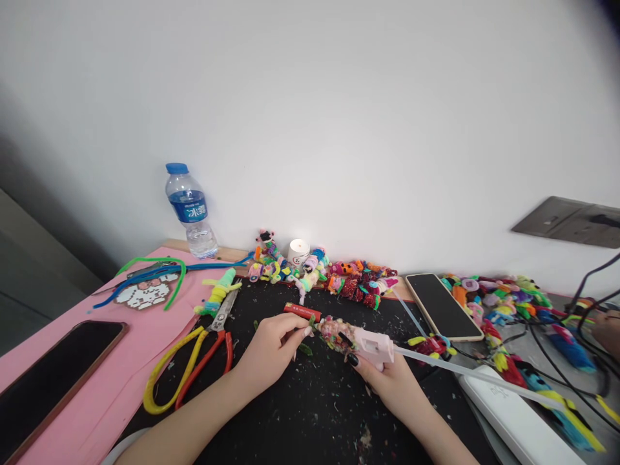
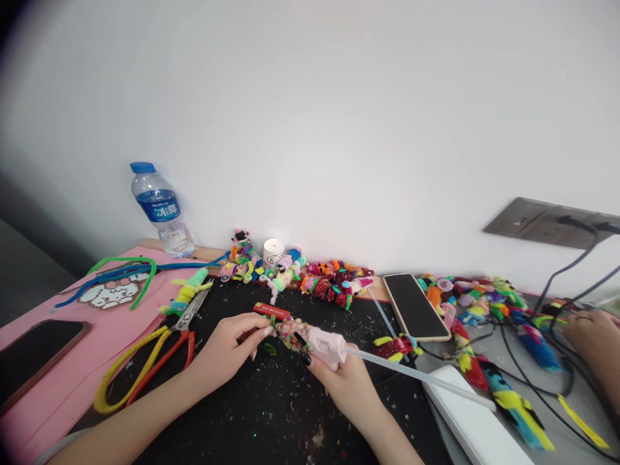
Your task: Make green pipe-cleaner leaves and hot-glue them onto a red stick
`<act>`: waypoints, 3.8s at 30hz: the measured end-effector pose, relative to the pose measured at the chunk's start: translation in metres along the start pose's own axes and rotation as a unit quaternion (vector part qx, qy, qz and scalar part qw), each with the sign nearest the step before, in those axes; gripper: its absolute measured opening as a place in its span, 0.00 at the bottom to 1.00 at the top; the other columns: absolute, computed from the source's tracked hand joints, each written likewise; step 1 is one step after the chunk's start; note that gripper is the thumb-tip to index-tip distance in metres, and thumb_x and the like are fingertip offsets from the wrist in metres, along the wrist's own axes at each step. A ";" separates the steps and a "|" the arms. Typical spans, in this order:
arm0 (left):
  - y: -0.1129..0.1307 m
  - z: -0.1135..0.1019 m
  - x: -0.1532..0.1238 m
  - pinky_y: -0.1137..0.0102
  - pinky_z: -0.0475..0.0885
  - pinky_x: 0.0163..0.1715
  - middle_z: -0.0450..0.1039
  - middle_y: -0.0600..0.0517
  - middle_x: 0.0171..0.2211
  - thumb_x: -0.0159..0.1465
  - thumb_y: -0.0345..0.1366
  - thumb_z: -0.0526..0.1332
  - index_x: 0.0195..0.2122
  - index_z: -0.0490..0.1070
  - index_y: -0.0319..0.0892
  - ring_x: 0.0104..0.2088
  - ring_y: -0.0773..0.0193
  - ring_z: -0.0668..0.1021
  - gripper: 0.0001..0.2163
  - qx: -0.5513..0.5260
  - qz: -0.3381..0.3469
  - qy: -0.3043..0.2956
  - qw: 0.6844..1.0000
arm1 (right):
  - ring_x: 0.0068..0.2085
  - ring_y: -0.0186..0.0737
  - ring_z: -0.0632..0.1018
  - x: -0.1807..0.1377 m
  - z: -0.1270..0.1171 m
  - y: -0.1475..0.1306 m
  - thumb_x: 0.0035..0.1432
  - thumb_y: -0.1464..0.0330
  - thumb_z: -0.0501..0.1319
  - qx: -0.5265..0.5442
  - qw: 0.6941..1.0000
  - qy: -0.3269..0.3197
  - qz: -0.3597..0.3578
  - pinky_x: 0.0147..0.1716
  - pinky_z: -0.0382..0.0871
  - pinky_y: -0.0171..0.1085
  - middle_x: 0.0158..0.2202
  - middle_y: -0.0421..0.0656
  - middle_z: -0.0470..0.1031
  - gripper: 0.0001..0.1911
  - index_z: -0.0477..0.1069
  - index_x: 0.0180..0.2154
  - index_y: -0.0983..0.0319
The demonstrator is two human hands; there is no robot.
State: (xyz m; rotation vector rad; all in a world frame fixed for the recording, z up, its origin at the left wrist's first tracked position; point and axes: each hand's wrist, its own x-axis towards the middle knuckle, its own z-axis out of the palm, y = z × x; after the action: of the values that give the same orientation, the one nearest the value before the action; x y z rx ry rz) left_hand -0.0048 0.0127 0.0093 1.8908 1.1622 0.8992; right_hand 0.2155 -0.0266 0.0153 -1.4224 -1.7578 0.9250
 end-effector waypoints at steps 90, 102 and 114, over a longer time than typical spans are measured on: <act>-0.002 -0.005 0.001 0.76 0.61 0.20 0.65 0.55 0.23 0.61 0.37 0.54 0.32 0.70 0.38 0.19 0.71 0.67 0.09 -0.115 -0.027 0.017 0.993 | 0.41 0.42 0.73 0.005 -0.010 -0.001 0.49 0.73 0.57 -0.212 0.977 0.010 -0.029 0.39 0.65 0.38 0.42 0.43 0.72 0.18 0.65 0.45 0.59; 0.002 -0.003 -0.002 0.76 0.59 0.20 0.59 0.58 0.18 0.61 0.38 0.54 0.28 0.66 0.39 0.19 0.70 0.64 0.09 -0.133 -0.046 -0.017 0.990 | 0.48 0.50 0.65 0.004 -0.012 0.004 0.51 0.74 0.56 -0.332 0.936 0.050 -0.104 0.45 0.61 0.51 0.49 0.47 0.65 0.26 0.60 0.53 0.58; 0.017 0.006 -0.009 0.77 0.57 0.20 0.58 0.57 0.22 0.57 0.27 0.54 0.24 0.61 0.40 0.20 0.72 0.63 0.05 -0.055 0.034 -0.116 0.991 | 0.55 0.52 0.58 -0.007 0.018 -0.013 0.54 0.76 0.57 -0.285 0.920 0.037 -0.268 0.50 0.59 0.52 0.56 0.49 0.53 0.28 0.57 0.56 0.55</act>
State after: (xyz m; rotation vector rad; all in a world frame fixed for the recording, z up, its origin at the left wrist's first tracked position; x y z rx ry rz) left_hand 0.0036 -0.0022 0.0193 1.8969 0.8957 0.7417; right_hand 0.1950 -0.0374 0.0170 -1.1597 -2.2978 0.0604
